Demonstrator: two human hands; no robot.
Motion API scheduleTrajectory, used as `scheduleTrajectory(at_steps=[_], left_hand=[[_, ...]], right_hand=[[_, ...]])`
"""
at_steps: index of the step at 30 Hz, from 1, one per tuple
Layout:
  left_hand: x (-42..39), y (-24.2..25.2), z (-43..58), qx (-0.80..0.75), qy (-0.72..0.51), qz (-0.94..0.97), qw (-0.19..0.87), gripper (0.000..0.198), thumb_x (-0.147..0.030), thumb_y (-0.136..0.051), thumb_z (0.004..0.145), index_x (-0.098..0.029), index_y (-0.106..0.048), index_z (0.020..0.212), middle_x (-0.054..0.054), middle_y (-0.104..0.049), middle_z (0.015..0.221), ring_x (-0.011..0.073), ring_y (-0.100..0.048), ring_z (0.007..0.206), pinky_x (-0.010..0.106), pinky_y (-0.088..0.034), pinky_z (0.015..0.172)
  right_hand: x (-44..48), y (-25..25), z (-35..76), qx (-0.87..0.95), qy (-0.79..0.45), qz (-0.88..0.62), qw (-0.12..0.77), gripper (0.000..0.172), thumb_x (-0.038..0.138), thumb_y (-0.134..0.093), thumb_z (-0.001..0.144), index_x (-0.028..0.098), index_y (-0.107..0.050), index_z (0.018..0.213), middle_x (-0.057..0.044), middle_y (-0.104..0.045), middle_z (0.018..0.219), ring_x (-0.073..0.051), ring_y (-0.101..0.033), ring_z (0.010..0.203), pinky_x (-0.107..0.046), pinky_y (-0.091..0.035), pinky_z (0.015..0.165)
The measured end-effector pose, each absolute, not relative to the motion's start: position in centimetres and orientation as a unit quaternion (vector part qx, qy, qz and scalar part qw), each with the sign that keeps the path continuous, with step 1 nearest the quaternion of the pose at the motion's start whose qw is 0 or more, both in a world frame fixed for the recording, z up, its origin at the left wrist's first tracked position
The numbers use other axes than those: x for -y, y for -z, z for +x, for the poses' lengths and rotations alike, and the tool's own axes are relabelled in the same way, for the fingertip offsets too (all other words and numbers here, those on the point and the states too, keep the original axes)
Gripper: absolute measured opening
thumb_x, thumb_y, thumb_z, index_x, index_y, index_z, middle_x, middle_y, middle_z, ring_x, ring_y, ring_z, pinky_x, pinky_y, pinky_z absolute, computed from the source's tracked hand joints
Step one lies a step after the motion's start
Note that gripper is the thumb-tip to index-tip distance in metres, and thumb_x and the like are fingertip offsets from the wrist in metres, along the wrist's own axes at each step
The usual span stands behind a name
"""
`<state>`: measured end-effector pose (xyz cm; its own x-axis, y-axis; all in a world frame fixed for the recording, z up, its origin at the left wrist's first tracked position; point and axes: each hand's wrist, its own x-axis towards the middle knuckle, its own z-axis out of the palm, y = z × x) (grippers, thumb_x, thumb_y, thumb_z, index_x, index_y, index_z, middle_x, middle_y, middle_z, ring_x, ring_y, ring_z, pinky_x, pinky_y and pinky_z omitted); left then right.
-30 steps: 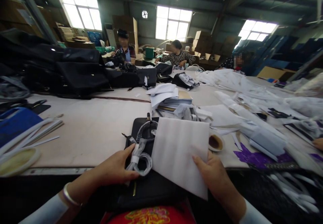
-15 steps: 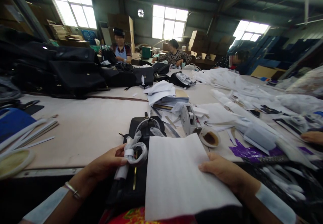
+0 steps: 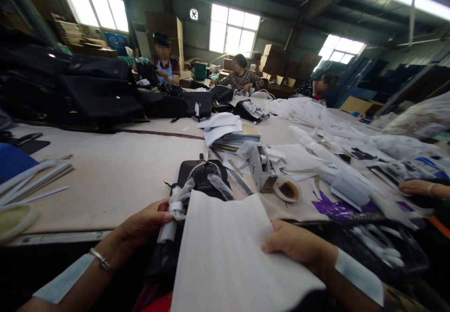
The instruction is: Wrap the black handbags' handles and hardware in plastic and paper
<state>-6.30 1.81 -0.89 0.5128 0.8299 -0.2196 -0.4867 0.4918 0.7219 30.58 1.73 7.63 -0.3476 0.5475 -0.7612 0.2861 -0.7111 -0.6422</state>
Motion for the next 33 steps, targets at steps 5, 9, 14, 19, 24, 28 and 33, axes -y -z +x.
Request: scheduleTrajectory(at_steps=[5,9,14,19,24,28,33], left_hand=[[-2.6,1.9,-6.5,-0.288,-0.402,0.299,0.816,0.068,-0.020,-0.085,0.064,-0.013,-0.061,0.128,0.014,-0.072,0.106,0.0246,-0.069,0.087,0.030,-0.054,0.077],[-2.8,1.9,-6.8,-0.287,-0.386,0.309,0.821,0.067,-0.022,-0.087,0.063,-0.011,-0.062,0.124,0.014,-0.071,0.108,0.0277,-0.069,0.094,0.034,-0.053,0.083],[-2.2,1.0,-6.7,-0.298,-0.407,0.289,0.814,0.062,-0.020,-0.084,0.065,-0.011,-0.063,0.122,0.015,-0.070,0.109,0.0274,-0.069,0.088,0.034,-0.052,0.080],[-2.2,1.3,-6.5,-0.292,-0.419,0.281,0.813,0.060,-0.019,-0.082,0.065,-0.010,-0.063,0.121,0.016,-0.070,0.108,0.0263,-0.068,0.086,0.034,-0.052,0.081],[-2.4,1.8,-6.9,-0.299,-0.421,0.279,0.809,0.061,-0.019,-0.083,0.064,-0.010,-0.063,0.122,0.013,-0.069,0.102,0.0209,-0.066,0.080,0.028,-0.052,0.073],[-2.4,1.7,-7.1,-0.304,-0.417,0.294,0.805,0.060,-0.022,-0.082,0.066,-0.010,-0.064,0.122,0.014,-0.069,0.104,0.0217,-0.065,0.084,0.026,-0.052,0.071],[-2.6,1.4,-7.1,-0.299,-0.404,0.322,0.802,0.057,-0.022,-0.081,0.069,-0.012,-0.064,0.123,0.014,-0.069,0.108,0.0211,-0.066,0.082,0.026,-0.053,0.070]], right_hand=[[-0.2,-7.2,28.4,0.344,-0.806,-0.480,0.054,0.042,0.023,-0.074,0.053,0.010,-0.073,0.093,-0.010,-0.077,0.087,-0.024,-0.072,0.076,-0.031,-0.055,0.073],[-0.5,-5.3,26.2,0.357,-0.817,-0.451,0.036,0.042,0.035,-0.083,0.057,0.009,-0.073,0.088,-0.009,-0.075,0.081,-0.021,-0.071,0.072,-0.033,-0.056,0.079],[-2.1,-3.6,26.4,0.392,-0.778,-0.482,0.088,0.057,0.060,-0.079,0.065,0.006,-0.071,0.082,-0.011,-0.073,0.078,-0.019,-0.069,0.073,-0.031,-0.053,0.079],[-3.0,-4.0,28.5,0.461,-0.690,-0.550,0.092,0.053,0.064,-0.078,0.064,0.013,-0.064,0.073,-0.002,-0.064,0.065,-0.013,-0.057,0.057,-0.026,-0.047,0.060],[-5.2,-5.0,31.2,0.555,-0.506,-0.653,0.100,0.039,0.054,-0.070,0.072,0.016,-0.061,0.076,0.000,-0.061,0.067,-0.013,-0.052,0.058,-0.025,-0.042,0.056],[-6.3,-5.2,31.7,0.572,-0.424,-0.689,0.135,0.033,0.049,-0.061,0.076,0.016,-0.060,0.075,-0.001,-0.059,0.068,-0.014,-0.051,0.061,-0.026,-0.041,0.056],[-6.3,-4.1,29.4,0.581,-0.444,-0.655,0.190,0.034,0.049,-0.058,0.078,0.016,-0.063,0.084,0.000,-0.061,0.072,-0.014,-0.051,0.062,-0.025,-0.041,0.057]])
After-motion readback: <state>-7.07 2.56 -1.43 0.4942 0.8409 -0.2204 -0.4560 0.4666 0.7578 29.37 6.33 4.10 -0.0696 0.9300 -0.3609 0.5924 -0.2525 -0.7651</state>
